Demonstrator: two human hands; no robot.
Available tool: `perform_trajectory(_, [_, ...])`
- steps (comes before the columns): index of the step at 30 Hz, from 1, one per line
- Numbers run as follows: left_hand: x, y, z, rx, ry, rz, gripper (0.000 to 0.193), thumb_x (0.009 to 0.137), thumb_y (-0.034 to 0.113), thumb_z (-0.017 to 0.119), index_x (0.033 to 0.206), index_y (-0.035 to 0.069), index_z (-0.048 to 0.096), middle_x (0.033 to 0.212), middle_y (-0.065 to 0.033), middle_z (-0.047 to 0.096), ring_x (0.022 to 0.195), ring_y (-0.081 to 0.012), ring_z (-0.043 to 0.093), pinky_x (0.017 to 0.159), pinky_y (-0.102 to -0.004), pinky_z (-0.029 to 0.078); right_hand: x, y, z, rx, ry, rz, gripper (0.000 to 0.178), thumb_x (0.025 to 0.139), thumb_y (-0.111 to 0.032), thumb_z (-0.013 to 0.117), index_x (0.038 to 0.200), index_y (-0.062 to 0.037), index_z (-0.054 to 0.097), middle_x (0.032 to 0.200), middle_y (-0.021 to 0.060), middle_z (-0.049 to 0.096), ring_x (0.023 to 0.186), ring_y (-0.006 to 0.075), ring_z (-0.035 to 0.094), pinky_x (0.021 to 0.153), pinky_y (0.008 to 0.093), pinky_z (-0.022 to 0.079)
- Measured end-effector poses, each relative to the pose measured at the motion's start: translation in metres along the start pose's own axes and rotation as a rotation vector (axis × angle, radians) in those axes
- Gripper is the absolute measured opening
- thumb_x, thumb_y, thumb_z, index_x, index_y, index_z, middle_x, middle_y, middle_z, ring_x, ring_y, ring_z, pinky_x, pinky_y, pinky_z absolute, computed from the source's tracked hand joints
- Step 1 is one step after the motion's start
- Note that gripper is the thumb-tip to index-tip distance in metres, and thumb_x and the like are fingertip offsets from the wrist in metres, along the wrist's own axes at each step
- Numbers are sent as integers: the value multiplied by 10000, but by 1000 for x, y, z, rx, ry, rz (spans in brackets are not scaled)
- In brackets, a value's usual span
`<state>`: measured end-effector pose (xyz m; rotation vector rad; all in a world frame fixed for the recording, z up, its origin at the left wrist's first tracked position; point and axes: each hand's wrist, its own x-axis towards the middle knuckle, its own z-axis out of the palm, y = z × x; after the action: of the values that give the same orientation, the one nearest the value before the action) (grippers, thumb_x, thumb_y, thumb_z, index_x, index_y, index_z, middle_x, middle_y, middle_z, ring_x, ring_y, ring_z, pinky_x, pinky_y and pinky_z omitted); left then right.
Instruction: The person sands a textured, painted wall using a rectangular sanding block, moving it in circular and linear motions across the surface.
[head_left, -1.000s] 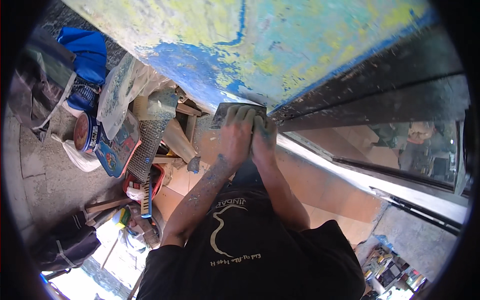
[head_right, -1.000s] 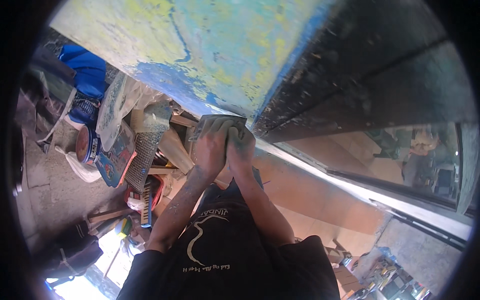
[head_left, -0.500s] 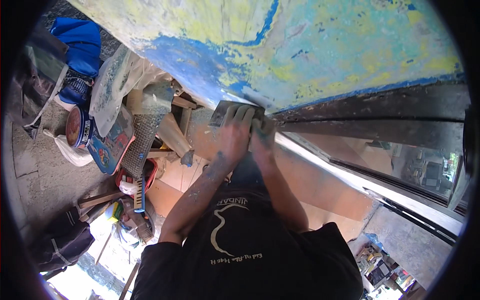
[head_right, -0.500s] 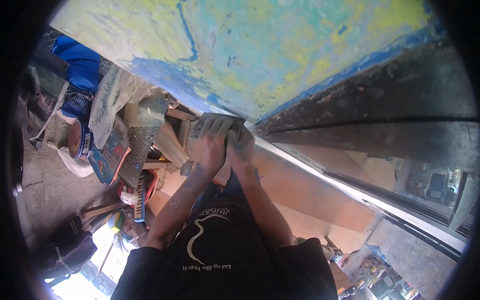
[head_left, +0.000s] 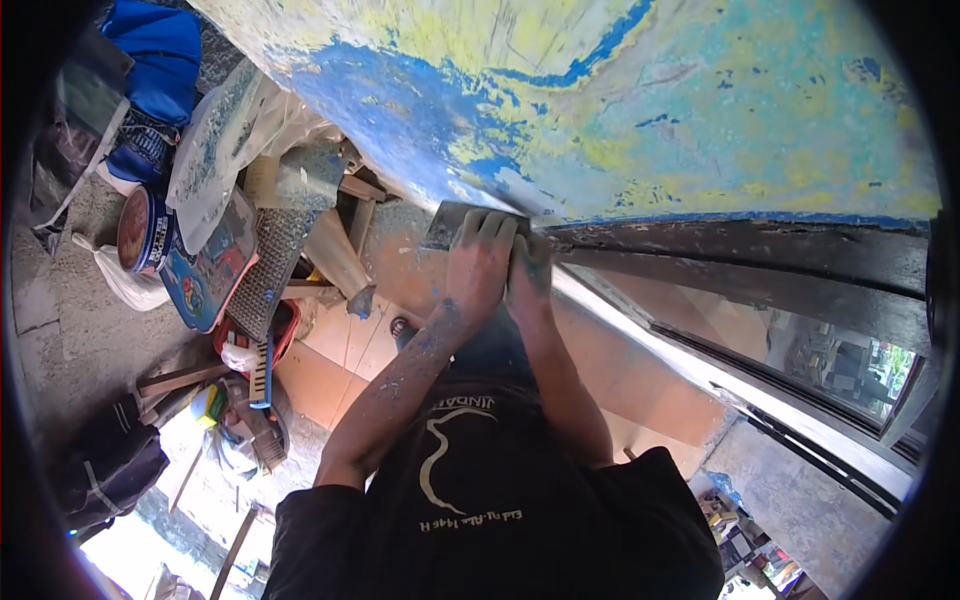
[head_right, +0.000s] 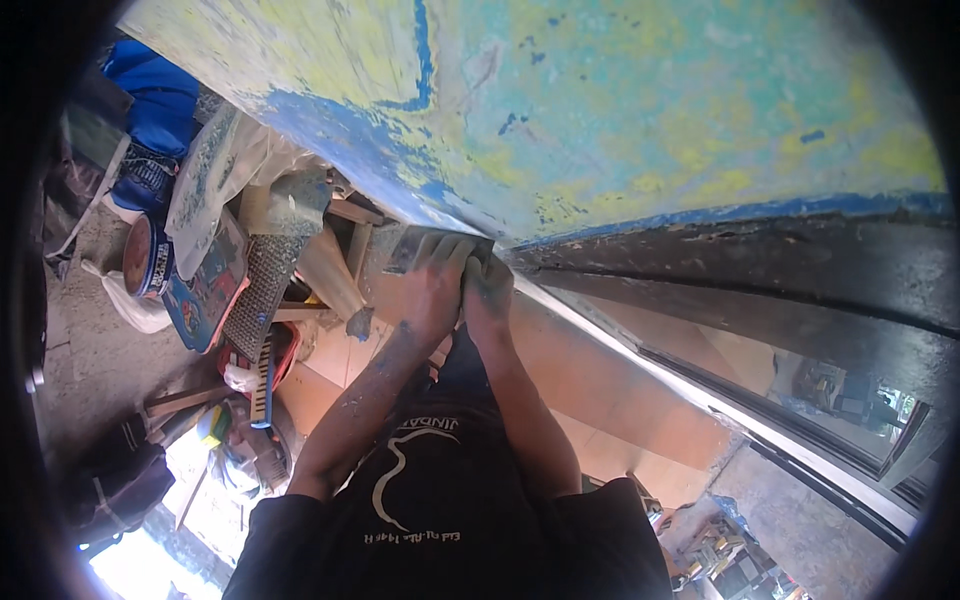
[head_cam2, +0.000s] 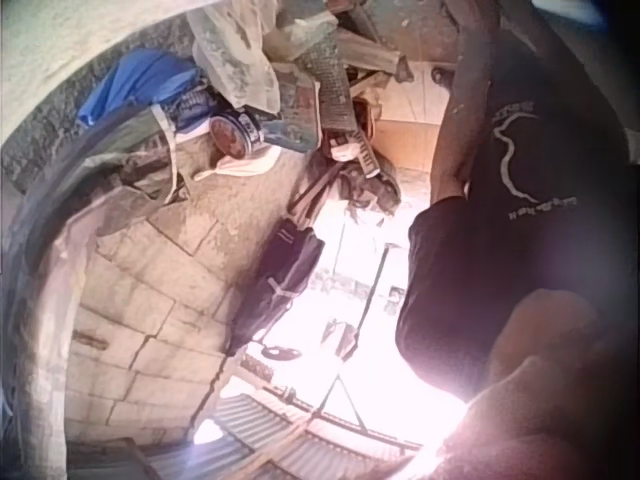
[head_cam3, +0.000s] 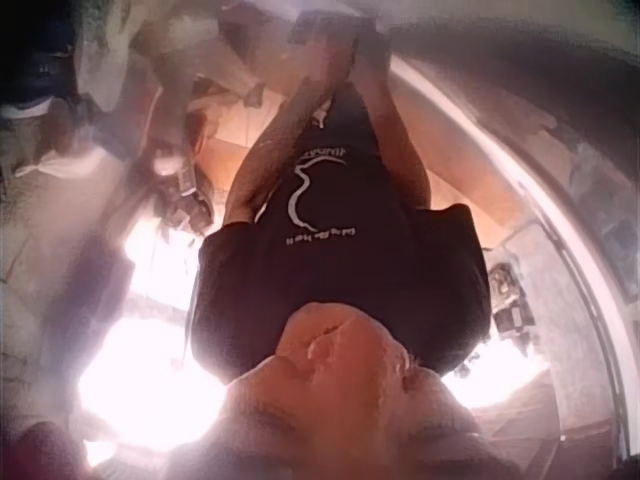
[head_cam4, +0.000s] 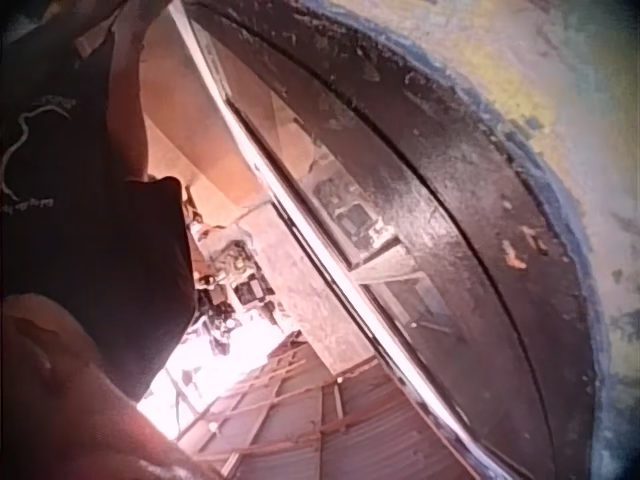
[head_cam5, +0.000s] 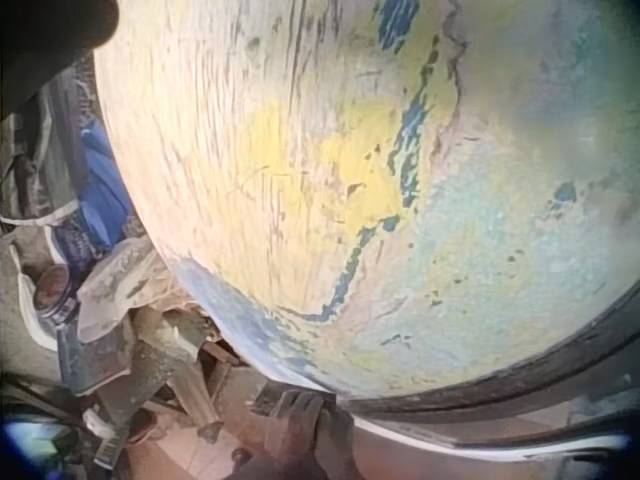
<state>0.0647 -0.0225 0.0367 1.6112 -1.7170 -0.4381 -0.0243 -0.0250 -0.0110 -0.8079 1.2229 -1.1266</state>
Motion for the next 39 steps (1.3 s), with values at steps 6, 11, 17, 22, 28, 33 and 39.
perform_trajectory(6, [-3,-12,29,29,37,31,162,717,66,547,878,45,560,934,-106,563,934,-294,527,795,-379,466,13,-14,-6,-231,-64,-181,233,898,-153,445,875,17,601,729,45,562,644,92,483,547,283,401])
perform_trajectory(11, [-16,-35,52,-57,3,37,182,696,58,562,878,41,553,937,-113,556,953,-299,523,805,-376,464,26,43,-20,-193,21,1,212,878,-114,432,884,25,592,741,73,582,638,115,494,566,298,407])
perform_trajectory(17, [-14,-33,59,-52,-35,14,232,670,33,560,902,29,556,941,-125,568,941,-314,528,772,-386,473,18,59,-39,-196,-65,-102,212,894,-138,435,881,18,579,735,44,561,664,89,491,535,275,391])
perform_trajectory(22, [-15,-53,73,124,-194,-3,224,674,39,597,892,37,548,952,-106,555,983,-278,517,788,-359,478,35,78,-46,-259,-70,82,226,916,-201,460,852,-15,571,753,45,559,600,104,541,519,226,441])
perform_trajectory(28, [-99,-135,101,119,-384,-246,273,686,56,638,954,28,590,952,-116,590,906,-290,594,769,-360,496,23,87,-40,-278,-246,705,308,950,-294,447,1041,-24,564,785,89,618,673,162,616,603,284,510])
perform_trajectory(33, [-110,-140,21,-396,-91,-687,266,821,58,553,1081,50,610,906,-145,670,850,-253,659,723,-355,509,-3,85,-57,-767,-416,472,389,940,-308,489,1173,3,513,891,148,654,783,200,650,679,326,533])
perform_trajectory(39, [-127,-132,17,-874,132,-799,268,836,157,640,1034,-20,602,912,-108,668,788,-183,661,685,-316,527,-53,59,-34,-546,-324,164,444,931,-260,520,1234,50,424,1063,177,590,981,231,604,786,343,520])
